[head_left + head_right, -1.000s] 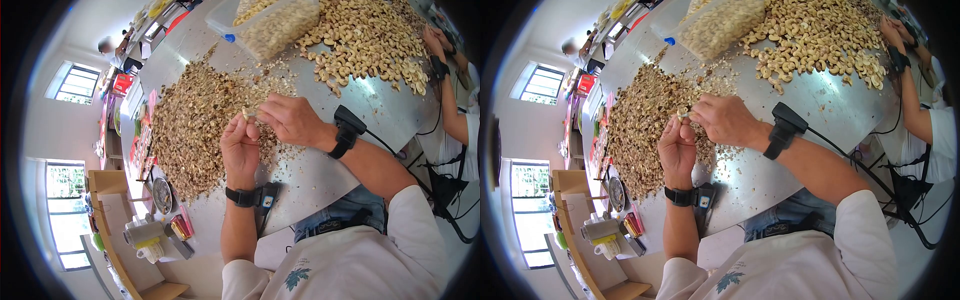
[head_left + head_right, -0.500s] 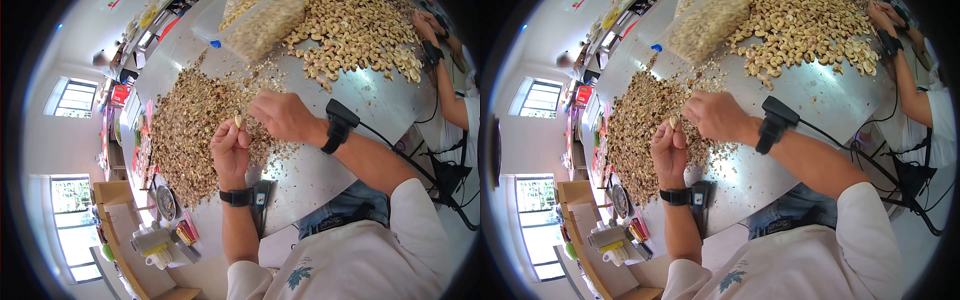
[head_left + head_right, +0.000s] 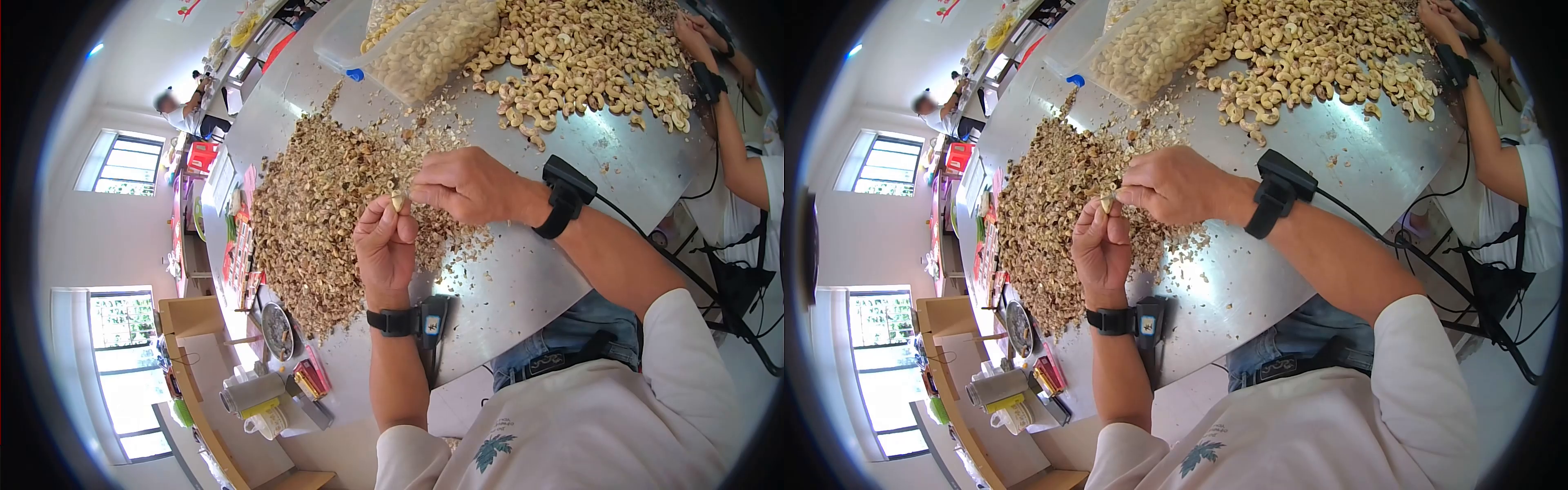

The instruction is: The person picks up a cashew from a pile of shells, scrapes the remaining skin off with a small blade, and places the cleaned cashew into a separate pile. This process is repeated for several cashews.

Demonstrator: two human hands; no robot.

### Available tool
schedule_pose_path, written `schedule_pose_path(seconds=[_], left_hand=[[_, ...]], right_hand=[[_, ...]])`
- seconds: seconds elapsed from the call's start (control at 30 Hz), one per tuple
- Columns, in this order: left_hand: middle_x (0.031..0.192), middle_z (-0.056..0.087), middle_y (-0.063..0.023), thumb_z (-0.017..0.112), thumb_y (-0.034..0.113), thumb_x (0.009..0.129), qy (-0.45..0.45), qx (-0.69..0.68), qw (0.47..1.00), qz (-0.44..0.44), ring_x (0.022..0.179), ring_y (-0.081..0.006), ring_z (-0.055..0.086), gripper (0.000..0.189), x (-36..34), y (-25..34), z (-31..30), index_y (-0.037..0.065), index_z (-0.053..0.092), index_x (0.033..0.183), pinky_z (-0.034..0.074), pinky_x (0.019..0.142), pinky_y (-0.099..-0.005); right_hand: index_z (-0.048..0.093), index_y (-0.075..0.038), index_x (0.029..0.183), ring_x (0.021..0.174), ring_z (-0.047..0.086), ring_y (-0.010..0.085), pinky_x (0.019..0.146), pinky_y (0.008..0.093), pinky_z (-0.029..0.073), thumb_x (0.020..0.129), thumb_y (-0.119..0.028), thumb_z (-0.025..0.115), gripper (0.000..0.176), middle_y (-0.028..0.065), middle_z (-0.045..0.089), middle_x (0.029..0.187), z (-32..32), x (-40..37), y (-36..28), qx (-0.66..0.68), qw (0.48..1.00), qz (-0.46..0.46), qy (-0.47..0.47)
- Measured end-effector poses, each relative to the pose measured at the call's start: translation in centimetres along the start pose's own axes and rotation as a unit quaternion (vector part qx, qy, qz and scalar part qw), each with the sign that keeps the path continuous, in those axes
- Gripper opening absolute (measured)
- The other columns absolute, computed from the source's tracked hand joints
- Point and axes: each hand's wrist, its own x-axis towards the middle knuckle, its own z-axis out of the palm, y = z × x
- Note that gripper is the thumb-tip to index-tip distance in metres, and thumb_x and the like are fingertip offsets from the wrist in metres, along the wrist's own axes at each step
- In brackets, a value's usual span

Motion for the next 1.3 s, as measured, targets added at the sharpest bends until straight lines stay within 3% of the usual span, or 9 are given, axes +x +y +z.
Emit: schedule_pose_path(seconds=[0.13, 0.23, 0.33, 0.53, 0.73, 0.83, 0.93, 1.03, 1.3], left_hand=[[0.100, 0.063, -0.0141, 0.052, -0.001, 0.089, -0.073, -0.019, 0.997, -0.022, 0.083, -0.0137, 0.057, 0.020, 0.3, 0.1, -0.8, -0.005, 0.057, 0.108, 0.043, 0.063, -0.0228], [0.102, 0.062, -0.0143, 0.051, 0.000, 0.090, -0.026, -0.009, 1.000, 0.001, 0.084, -0.0130, 0.057, 0.022, 0.0, 0.0, 0.1, -0.006, 0.056, 0.110, 0.044, 0.063, -0.0221], [0.104, 0.062, -0.0141, 0.051, 0.000, 0.090, -0.009, -0.033, 0.999, -0.008, 0.086, -0.0120, 0.056, 0.023, 0.0, -0.7, 0.8, -0.005, 0.055, 0.112, 0.045, 0.064, -0.0207], [0.092, 0.066, -0.0134, 0.057, 0.001, 0.088, 0.078, 0.040, 0.996, 0.014, 0.066, -0.0127, 0.059, 0.020, 0.0, -1.8, 2.3, -0.006, 0.061, 0.106, 0.048, 0.058, -0.0216], [0.089, 0.066, -0.0136, 0.058, 0.000, 0.087, 0.122, 0.094, 0.987, 0.046, 0.065, -0.0138, 0.060, 0.015, -0.3, -1.4, 2.9, -0.006, 0.064, 0.099, 0.048, 0.060, -0.0226], [0.089, 0.066, -0.0141, 0.059, 0.001, 0.087, 0.114, 0.068, 0.989, 0.061, 0.065, -0.0141, 0.060, 0.014, -0.1, -1.2, 1.8, -0.006, 0.064, 0.098, 0.049, 0.061, -0.0235], [0.090, 0.065, -0.0133, 0.056, 0.000, 0.088, 0.122, 0.082, 0.986, 0.080, 0.066, -0.0141, 0.058, 0.012, -0.1, -1.0, 1.8, -0.004, 0.063, 0.097, 0.047, 0.062, -0.0234], [0.090, 0.065, -0.0135, 0.056, 0.000, 0.088, 0.125, 0.093, 0.983, 0.093, 0.066, -0.0145, 0.058, 0.012, -0.1, -1.1, 1.6, -0.004, 0.063, 0.097, 0.047, 0.063, -0.0235], [0.087, 0.067, -0.0157, 0.060, 0.000, 0.086, 0.139, 0.110, 0.979, 0.104, 0.064, -0.0146, 0.061, 0.009, 0.0, -1.1, 1.8, -0.005, 0.063, 0.094, 0.050, 0.060, -0.0244]], right_hand=[[0.060, -0.002, 0.073, 0.072, 0.058, 0.0355, 0.062, 0.0423, 0.045, 0.085, -0.025, 0.056, 0.026, 0.0154, 0.060, 0.076, 0.6, 0.1, 0.7, -0.073, 0.993, 0.087, 0.025], [0.061, -0.001, 0.077, 0.066, 0.059, 0.0279, 0.060, 0.0373, 0.045, 0.085, -0.022, 0.059, 0.023, 0.0122, 0.062, 0.072, -0.2, 0.3, 1.0, 0.029, 0.992, 0.120, 0.002], [0.064, 0.000, 0.083, 0.062, 0.056, 0.0150, 0.058, 0.0309, 0.044, 0.085, -0.018, 0.062, 0.018, 0.0057, 0.061, 0.068, 0.9, 0.2, 0.2, 0.260, 0.954, 0.143, 0.052], [0.065, 0.001, 0.087, 0.062, 0.052, 0.0084, 0.058, 0.0261, 0.043, 0.085, -0.016, 0.063, 0.018, 0.0016, 0.062, 0.069, -0.2, 0.4, -0.5, 0.338, 0.905, 0.257, -0.033], [0.063, -0.002, 0.081, 0.059, 0.056, 0.0179, 0.058, 0.0322, 0.046, 0.086, -0.019, 0.059, 0.019, 0.0092, 0.062, 0.071, 0.4, 0.1, 0.1, 0.149, 0.974, 0.171, -0.021], [0.060, -0.003, 0.085, 0.063, 0.057, 0.0266, 0.056, 0.0365, 0.044, 0.087, -0.018, 0.058, 0.015, 0.0089, 0.056, 0.072, 1.1, -0.1, 0.3, -0.066, 0.997, -0.010, 0.050], [0.059, -0.005, 0.083, 0.067, 0.056, 0.0326, 0.057, 0.0390, 0.045, 0.086, -0.016, 0.057, 0.012, 0.0109, 0.054, 0.075, 1.0, -0.4, -0.5, -0.071, 0.997, 0.016, 0.016], [0.057, -0.005, 0.075, 0.068, 0.058, 0.0315, 0.060, 0.0409, 0.046, 0.088, -0.021, 0.055, 0.020, 0.0103, 0.055, 0.073, 1.2, -0.4, -0.5, -0.071, 0.997, 0.009, 0.016], [0.059, -0.006, 0.082, 0.065, 0.056, 0.0310, 0.054, 0.0401, 0.045, 0.085, -0.014, 0.056, 0.010, 0.0094, 0.054, 0.075, 2.2, -0.9, -0.4, -0.106, 0.993, 0.016, 0.048]])
